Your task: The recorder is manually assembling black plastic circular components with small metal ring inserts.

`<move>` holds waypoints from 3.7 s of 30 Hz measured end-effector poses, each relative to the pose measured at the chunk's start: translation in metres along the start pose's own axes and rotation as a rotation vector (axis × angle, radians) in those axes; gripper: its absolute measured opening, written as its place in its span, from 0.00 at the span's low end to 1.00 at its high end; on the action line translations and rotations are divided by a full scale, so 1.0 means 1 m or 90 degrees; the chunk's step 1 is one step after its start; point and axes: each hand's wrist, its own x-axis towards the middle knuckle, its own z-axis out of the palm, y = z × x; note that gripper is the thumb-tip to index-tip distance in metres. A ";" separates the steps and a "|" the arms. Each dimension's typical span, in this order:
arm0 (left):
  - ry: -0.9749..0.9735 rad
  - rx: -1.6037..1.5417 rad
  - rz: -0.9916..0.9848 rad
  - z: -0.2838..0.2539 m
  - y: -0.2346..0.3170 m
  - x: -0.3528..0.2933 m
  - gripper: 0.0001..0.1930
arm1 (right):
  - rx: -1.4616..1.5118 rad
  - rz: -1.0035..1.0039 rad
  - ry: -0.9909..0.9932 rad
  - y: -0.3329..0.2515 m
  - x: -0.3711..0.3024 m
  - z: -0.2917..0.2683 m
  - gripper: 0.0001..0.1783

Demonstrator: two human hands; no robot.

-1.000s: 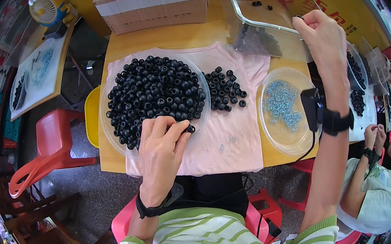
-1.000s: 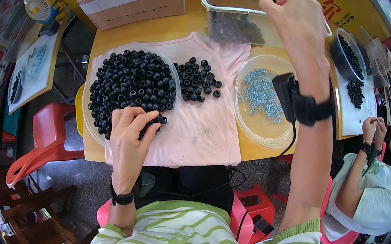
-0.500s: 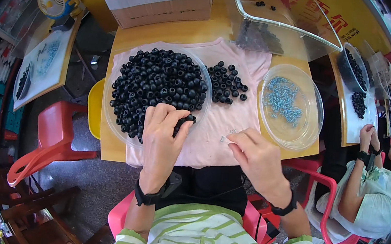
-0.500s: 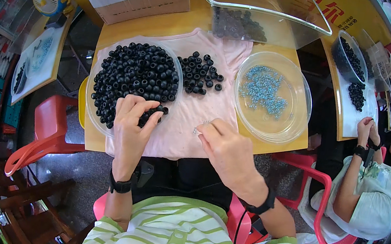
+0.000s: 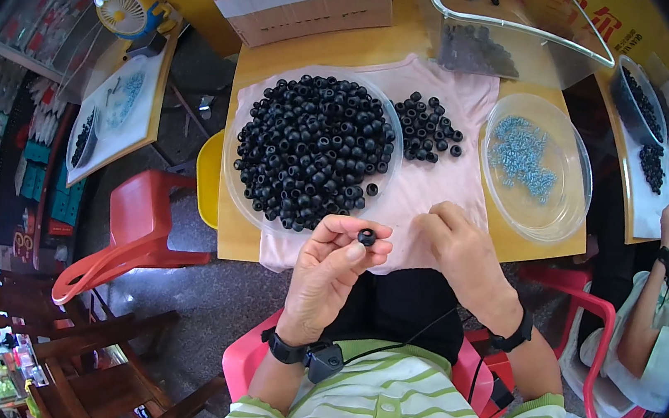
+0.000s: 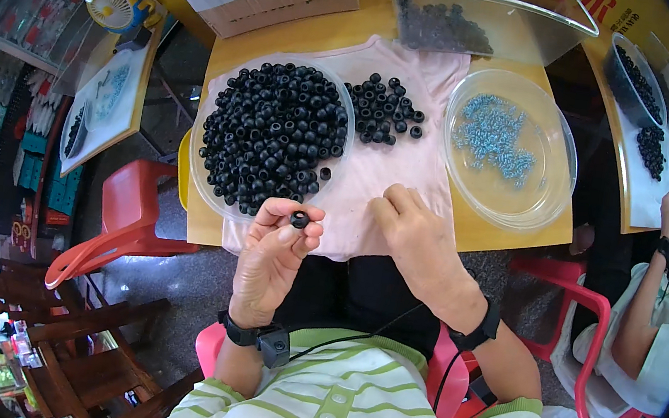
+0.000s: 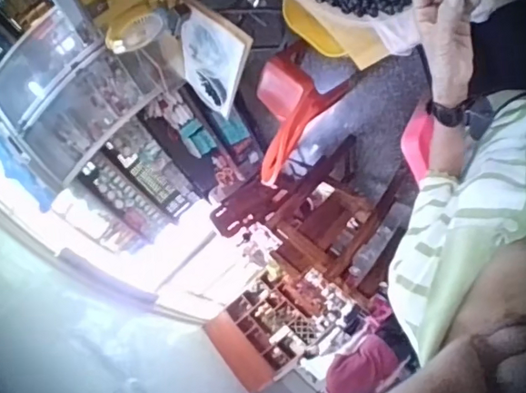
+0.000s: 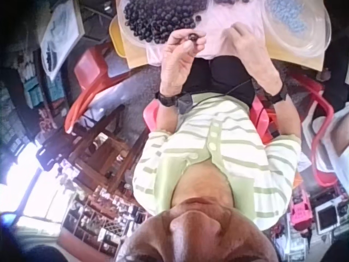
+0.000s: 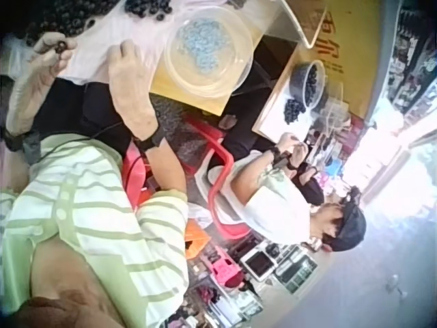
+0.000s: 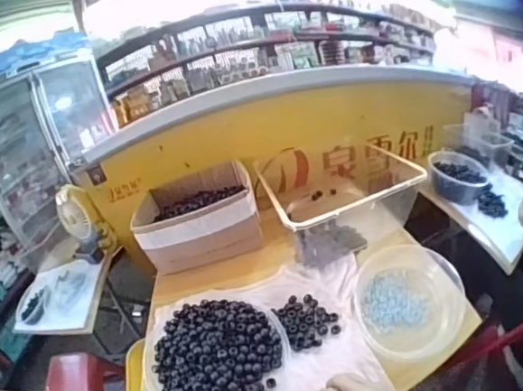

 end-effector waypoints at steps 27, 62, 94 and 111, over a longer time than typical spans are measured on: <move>0.021 0.130 -0.060 0.004 -0.019 -0.005 0.11 | 0.962 0.404 -0.242 -0.010 0.007 -0.042 0.08; -0.029 0.029 -0.058 -0.019 -0.007 -0.014 0.10 | -0.087 -0.067 0.117 -0.022 0.097 0.019 0.03; 0.020 0.103 -0.043 -0.032 -0.003 -0.018 0.09 | 0.002 -0.174 -0.036 -0.037 0.099 0.026 0.08; -0.038 0.067 -0.048 -0.035 -0.003 -0.020 0.09 | -0.108 -0.105 -0.038 -0.035 0.100 0.039 0.03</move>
